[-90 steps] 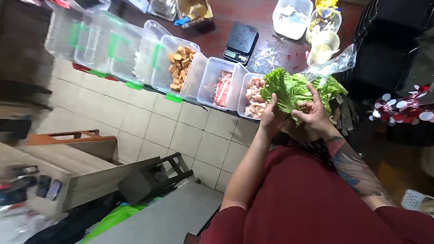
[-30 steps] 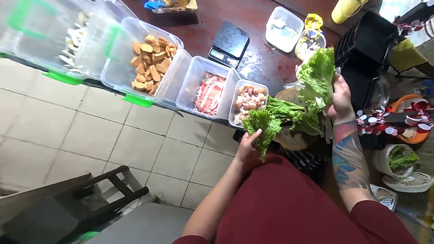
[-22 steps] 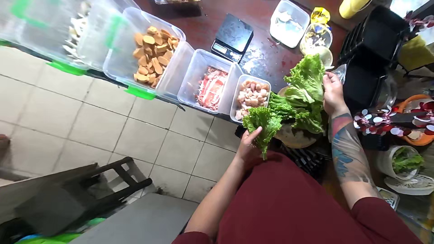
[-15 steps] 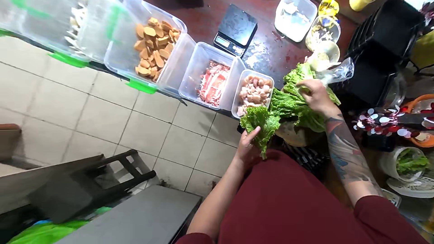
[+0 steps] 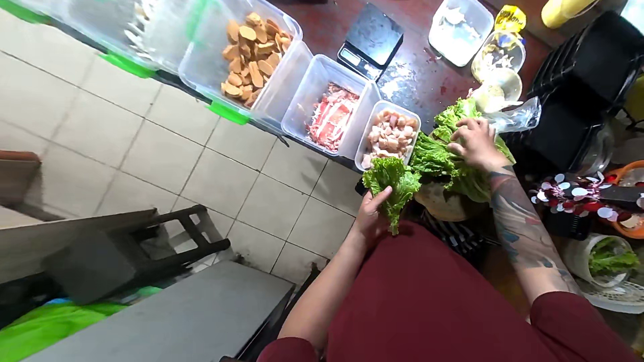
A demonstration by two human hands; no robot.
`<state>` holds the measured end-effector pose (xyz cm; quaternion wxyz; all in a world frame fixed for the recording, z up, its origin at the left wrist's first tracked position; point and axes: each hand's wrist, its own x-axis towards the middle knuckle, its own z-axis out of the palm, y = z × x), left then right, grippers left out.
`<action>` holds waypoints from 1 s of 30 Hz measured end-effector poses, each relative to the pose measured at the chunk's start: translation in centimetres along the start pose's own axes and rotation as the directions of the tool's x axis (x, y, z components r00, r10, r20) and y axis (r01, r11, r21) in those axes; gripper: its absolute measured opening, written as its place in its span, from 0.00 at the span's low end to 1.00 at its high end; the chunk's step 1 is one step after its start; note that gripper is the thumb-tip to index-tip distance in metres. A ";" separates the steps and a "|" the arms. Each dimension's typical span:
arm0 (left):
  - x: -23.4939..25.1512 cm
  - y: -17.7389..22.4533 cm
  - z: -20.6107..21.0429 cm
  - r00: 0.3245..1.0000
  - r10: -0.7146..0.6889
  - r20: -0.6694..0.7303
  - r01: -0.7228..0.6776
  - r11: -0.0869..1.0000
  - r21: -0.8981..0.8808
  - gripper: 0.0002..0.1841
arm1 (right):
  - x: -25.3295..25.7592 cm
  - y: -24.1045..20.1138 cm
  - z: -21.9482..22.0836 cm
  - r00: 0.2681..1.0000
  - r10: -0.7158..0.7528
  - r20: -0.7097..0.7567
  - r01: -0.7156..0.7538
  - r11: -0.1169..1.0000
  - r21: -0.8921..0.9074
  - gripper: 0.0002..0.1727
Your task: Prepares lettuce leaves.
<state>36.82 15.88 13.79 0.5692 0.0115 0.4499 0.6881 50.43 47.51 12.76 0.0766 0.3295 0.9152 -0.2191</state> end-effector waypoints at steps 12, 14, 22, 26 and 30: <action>1.8 0.6 -0.5 0.993 -0.024 0.112 0.023 1.000 0.006 0.16 | -3.2 -0.2 -4.0 0.996 0.055 -0.073 0.015 0.687 0.726 0.15; 2.1 0.9 -0.5 0.992 -0.027 0.120 0.023 0.999 0.032 0.16 | -3.7 0.3 -4.1 0.994 0.070 -0.082 0.030 0.552 0.833 0.15; 4.3 2.2 1.9 0.980 -0.045 0.191 0.016 0.988 0.150 0.19 | -6.5 0.1 -4.6 0.933 0.295 -0.208 0.163 0.170 0.972 0.25; 5.3 2.9 4.5 0.967 -0.095 0.237 0.045 0.977 0.209 0.26 | -8.1 -2.1 -4.5 0.873 0.422 -0.242 0.301 -0.077 0.951 0.27; 8.2 2.2 7.3 0.946 -0.106 0.306 0.078 0.992 0.101 0.48 | -10.8 -6.2 -3.1 0.840 0.493 -0.229 0.347 -0.161 0.924 0.25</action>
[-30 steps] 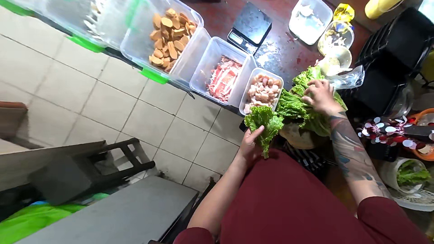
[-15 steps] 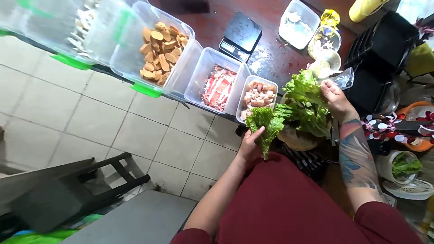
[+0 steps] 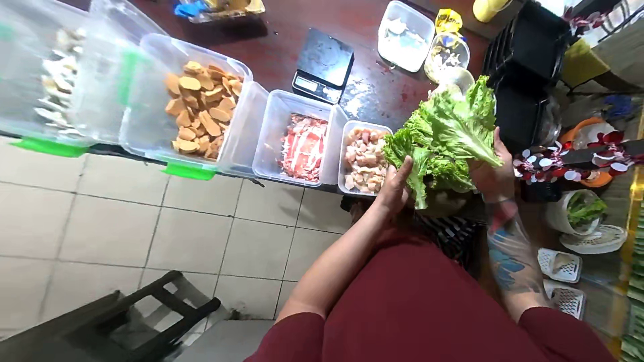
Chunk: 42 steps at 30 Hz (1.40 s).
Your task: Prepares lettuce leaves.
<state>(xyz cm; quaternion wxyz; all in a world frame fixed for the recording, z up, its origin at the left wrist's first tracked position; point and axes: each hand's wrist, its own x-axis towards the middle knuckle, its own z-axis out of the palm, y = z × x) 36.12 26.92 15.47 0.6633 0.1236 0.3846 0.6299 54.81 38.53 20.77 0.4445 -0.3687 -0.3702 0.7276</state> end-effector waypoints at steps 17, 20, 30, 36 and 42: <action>1.6 1.6 -0.5 0.999 -0.004 -0.036 -0.003 0.980 -0.200 0.30 | -5.8 4.4 0.6 0.976 0.067 -0.207 -0.005 0.959 0.285 0.27; 1.4 1.6 -0.6 0.999 -0.005 -0.053 -0.005 0.982 -0.191 0.29 | -5.9 4.1 1.0 0.976 0.037 -0.212 0.027 0.956 0.293 0.27; 0.8 0.3 -1.0 0.997 -0.075 -0.026 0.069 0.981 -0.182 0.24 | -7.4 2.4 4.3 0.992 -0.098 -0.077 0.113 0.966 0.231 0.25; -0.4 1.4 -0.3 0.999 -0.034 0.030 0.042 0.953 -0.300 0.28 | -8.1 1.9 4.9 0.931 -0.355 0.085 0.354 0.824 -0.443 0.20; -1.0 0.1 -1.3 0.976 0.041 0.212 0.056 0.899 -0.434 0.41 | -9.1 4.1 5.2 0.782 -0.120 0.611 0.620 0.240 -0.747 0.22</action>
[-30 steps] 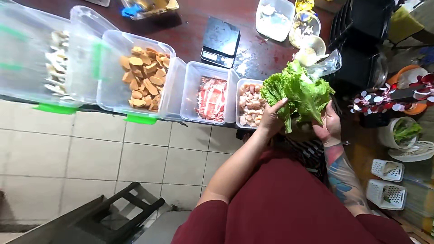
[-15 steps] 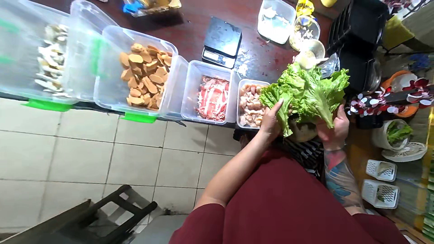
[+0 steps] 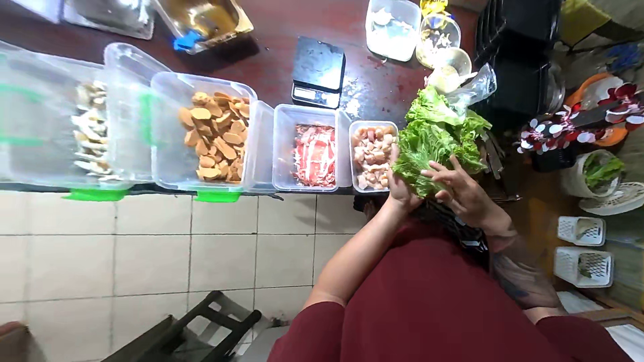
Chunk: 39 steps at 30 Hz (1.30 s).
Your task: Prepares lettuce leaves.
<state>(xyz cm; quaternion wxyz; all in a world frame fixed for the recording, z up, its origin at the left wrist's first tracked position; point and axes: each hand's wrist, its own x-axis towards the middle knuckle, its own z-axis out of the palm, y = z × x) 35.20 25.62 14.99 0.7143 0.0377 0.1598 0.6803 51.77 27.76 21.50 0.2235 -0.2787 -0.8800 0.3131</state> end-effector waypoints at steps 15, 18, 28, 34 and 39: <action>1.2 -6.9 2.4 0.992 -0.115 0.047 0.114 0.993 0.024 0.43 | -10.5 1.7 -2.7 0.795 0.332 -0.507 -0.279 0.943 0.181 0.22; 0.8 -9.8 4.9 0.989 -0.114 0.089 0.090 0.968 0.233 0.39 | -13.2 2.7 -4.8 0.811 0.335 -0.480 -0.309 0.941 0.136 0.34; 2.0 -25.0 9.8 0.919 -0.359 0.165 0.218 0.809 0.546 0.37 | -24.0 10.0 -10.8 0.797 0.373 -0.475 -0.436 0.899 -0.026 0.41; 4.6 -31.2 10.4 0.849 -0.506 0.150 0.356 0.759 0.545 0.43 | -28.2 13.8 -13.5 0.718 0.388 -0.578 -0.349 0.919 0.183 0.13; 5.4 -35.1 11.3 0.829 -0.558 0.045 0.455 0.719 0.525 0.48 | -31.0 14.3 -15.7 0.587 0.607 -0.536 -0.303 0.778 0.550 0.31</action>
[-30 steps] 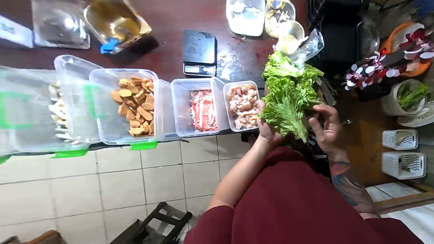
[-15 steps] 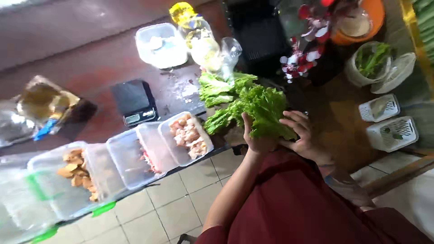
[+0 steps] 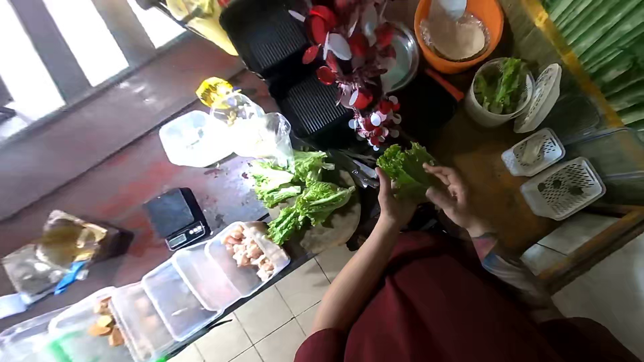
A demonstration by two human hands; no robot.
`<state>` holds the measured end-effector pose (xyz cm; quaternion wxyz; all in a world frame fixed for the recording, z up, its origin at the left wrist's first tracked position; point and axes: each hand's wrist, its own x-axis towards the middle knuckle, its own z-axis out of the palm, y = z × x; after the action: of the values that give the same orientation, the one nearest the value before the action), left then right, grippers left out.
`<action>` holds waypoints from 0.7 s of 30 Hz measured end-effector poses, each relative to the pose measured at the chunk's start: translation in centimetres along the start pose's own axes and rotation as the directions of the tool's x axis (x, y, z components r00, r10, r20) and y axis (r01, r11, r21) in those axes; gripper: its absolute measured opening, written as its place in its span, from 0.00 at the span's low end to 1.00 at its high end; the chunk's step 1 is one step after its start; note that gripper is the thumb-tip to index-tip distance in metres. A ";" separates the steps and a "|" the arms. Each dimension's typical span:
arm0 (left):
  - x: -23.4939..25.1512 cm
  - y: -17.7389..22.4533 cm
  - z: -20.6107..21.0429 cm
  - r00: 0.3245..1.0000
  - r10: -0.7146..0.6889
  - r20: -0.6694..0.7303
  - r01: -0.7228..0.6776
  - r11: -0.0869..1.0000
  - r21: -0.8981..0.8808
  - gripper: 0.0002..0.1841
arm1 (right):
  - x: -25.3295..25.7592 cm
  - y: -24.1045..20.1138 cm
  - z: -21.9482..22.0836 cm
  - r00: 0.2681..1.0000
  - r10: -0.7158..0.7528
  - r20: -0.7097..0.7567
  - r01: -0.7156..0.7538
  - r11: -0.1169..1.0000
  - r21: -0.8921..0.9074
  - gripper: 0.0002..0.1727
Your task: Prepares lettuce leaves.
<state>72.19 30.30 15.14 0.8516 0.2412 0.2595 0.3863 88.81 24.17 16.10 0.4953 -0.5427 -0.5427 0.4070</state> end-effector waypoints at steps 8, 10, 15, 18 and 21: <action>2.6 -1.6 1.7 0.990 -0.100 0.103 0.090 0.991 0.099 0.50 | -0.5 3.4 -2.3 0.994 0.070 -0.089 -0.069 0.998 0.011 0.14; 3.4 -2.0 1.7 0.990 -0.106 0.096 0.098 0.992 0.085 0.50 | -0.7 3.1 -2.7 0.959 0.196 -0.206 -0.180 0.979 0.095 0.14; 4.8 -2.6 1.5 0.993 -0.115 -0.006 0.115 0.993 -0.005 0.49 | -0.6 1.5 -3.9 0.884 0.344 -0.318 -0.175 0.872 0.457 0.28; 5.6 -3.2 0.6 0.993 -0.119 -0.003 0.119 0.993 -0.011 0.49 | -0.1 -1.0 -4.1 0.860 0.425 -0.283 -0.133 0.722 0.679 0.28; 5.5 -3.9 0.6 0.987 -0.157 0.031 0.158 0.987 -0.014 0.50 | 0.4 -2.9 -4.1 0.834 0.530 -0.155 -0.226 0.584 0.780 0.27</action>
<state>77.75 32.17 11.79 0.8852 0.2186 0.2618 0.3164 92.34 23.91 19.67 0.6627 -0.4684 -0.0970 0.5762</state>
